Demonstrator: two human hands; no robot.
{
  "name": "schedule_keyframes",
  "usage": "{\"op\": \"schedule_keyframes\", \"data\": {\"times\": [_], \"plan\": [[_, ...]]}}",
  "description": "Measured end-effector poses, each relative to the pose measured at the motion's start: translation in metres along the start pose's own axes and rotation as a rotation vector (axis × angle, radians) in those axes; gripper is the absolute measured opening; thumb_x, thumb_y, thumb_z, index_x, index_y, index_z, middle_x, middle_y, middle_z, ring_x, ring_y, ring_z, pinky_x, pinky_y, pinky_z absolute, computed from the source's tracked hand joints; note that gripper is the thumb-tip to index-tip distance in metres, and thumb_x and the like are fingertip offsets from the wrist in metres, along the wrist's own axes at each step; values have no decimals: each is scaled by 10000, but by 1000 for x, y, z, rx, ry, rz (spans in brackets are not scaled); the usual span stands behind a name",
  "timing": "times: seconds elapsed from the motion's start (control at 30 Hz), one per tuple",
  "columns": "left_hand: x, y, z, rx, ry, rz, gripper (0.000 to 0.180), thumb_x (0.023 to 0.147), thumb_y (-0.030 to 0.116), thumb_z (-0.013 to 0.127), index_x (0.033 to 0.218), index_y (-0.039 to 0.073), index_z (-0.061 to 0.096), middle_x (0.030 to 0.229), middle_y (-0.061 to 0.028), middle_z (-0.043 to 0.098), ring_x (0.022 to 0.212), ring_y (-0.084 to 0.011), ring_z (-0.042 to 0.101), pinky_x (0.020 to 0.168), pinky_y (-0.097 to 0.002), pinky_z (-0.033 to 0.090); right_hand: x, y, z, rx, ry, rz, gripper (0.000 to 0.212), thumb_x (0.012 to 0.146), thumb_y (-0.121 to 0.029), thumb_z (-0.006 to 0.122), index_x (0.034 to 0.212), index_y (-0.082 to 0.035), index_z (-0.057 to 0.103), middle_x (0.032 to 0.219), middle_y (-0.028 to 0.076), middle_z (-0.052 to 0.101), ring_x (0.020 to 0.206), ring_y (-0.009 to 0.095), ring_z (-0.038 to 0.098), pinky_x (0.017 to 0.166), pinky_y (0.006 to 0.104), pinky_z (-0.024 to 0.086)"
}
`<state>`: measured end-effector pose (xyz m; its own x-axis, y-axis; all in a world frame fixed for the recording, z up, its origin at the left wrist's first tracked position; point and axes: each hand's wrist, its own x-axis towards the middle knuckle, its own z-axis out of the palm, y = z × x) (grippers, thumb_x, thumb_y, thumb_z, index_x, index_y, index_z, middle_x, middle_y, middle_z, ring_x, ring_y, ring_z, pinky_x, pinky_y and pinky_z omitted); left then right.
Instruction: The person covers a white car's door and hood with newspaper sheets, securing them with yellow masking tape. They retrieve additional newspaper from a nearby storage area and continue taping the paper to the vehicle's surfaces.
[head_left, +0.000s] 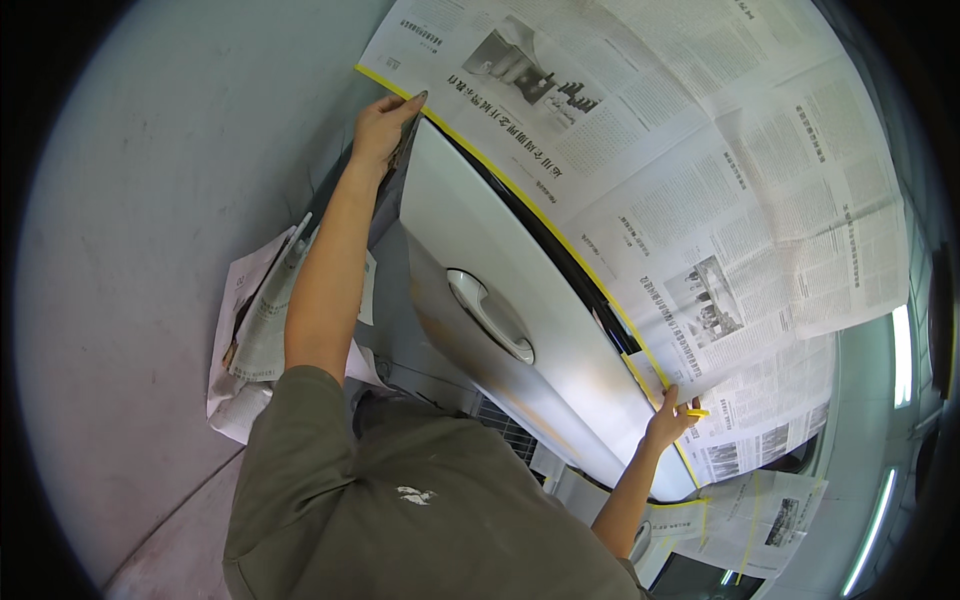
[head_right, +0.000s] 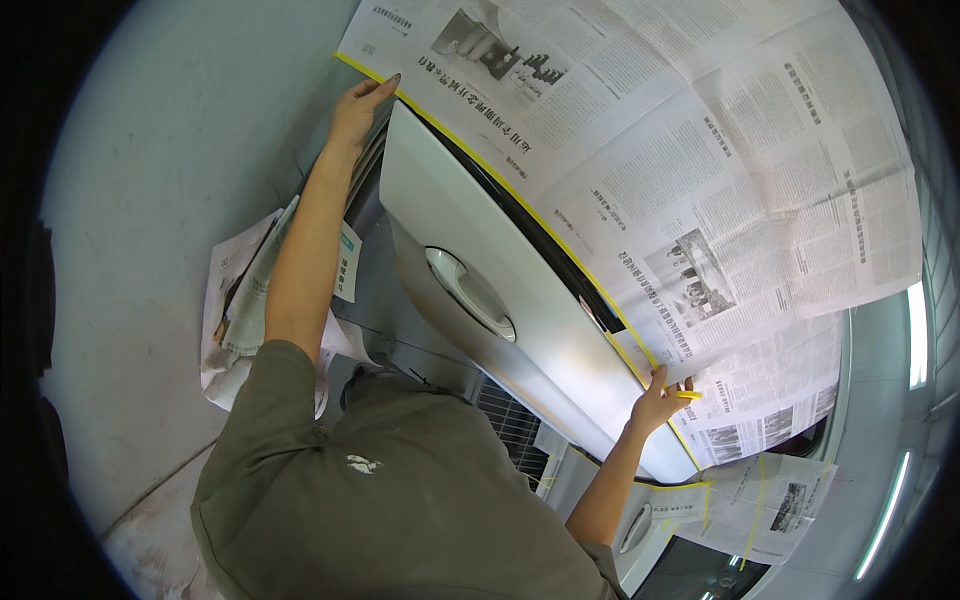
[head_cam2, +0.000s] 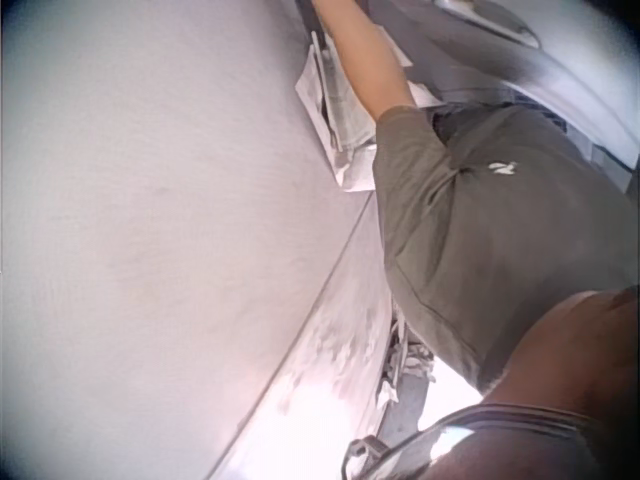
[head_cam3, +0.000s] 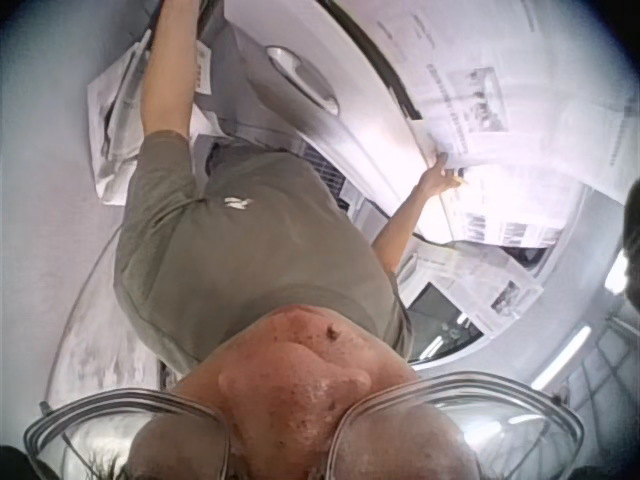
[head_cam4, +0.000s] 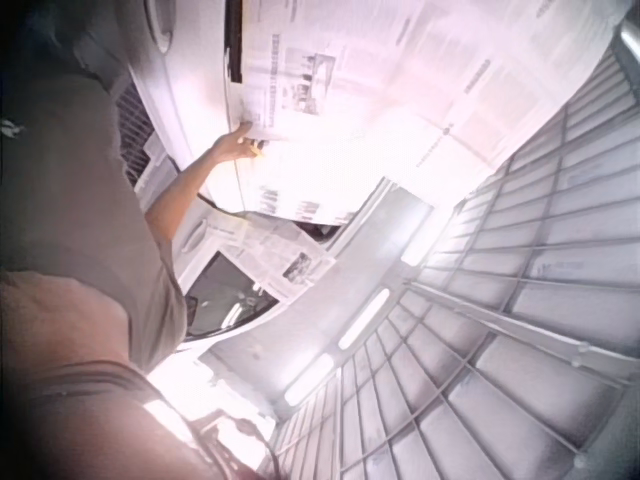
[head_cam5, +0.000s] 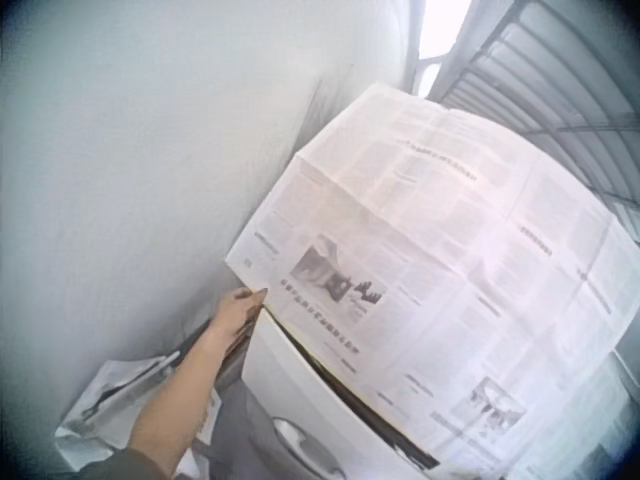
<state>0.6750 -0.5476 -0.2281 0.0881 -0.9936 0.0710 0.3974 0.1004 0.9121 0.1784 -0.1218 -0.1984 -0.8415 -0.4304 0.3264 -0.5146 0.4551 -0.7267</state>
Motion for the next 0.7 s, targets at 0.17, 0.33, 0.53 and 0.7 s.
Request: {"op": "schedule_keyframes", "data": {"times": [0.17, 0.33, 0.53, 0.7], "plan": [[6, 21, 6, -39, 47, 114, 371, 909, 228, 836, 1150, -31, 723, 1096, -88, 749, 997, -165, 717, 943, -293, 565, -6, 5, -16, 147, -141, -31, 399, 990, -188, 732, 1254, 107, 683, 1558, 175, 326, 1303, 256, 533, 1061, 346, 488], [9, 24, 9, -67, -44, 156, 388, 918, 150, 815, 1226, -40, 675, 1140, -131, 749, 1059, -197, 728, 983, -326, 584, -12, 17, -13, -8, -120, -270, 367, 949, -205, 790, 1198, 60, 739, 1500, 185, 388, 1375, 314, 463, 1141, 416, 400], [6, 11, 10, -99, -85, 188, 401, 906, 39, 797, 1269, -39, 645, 1124, -152, 756, 1050, -198, 731, 983, -314, 587, -13, 14, -9, -133, -92, -320, 330, 912, -197, 821, 1177, -6, 778, 1424, 195, 422, 1375, 337, 444, 1122, 430, 403], [11, 6, 10, -99, -47, 233, 387, 908, -1, 780, 1269, -40, 645, 1097, -154, 763, 1008, -199, 747, 937, -307, 611, -17, 8, -10, -191, -71, -371, 299, 895, -134, 823, 1171, -23, 789, 1408, 198, 439, 1327, 338, 469, 1091, 442, 418]]}}
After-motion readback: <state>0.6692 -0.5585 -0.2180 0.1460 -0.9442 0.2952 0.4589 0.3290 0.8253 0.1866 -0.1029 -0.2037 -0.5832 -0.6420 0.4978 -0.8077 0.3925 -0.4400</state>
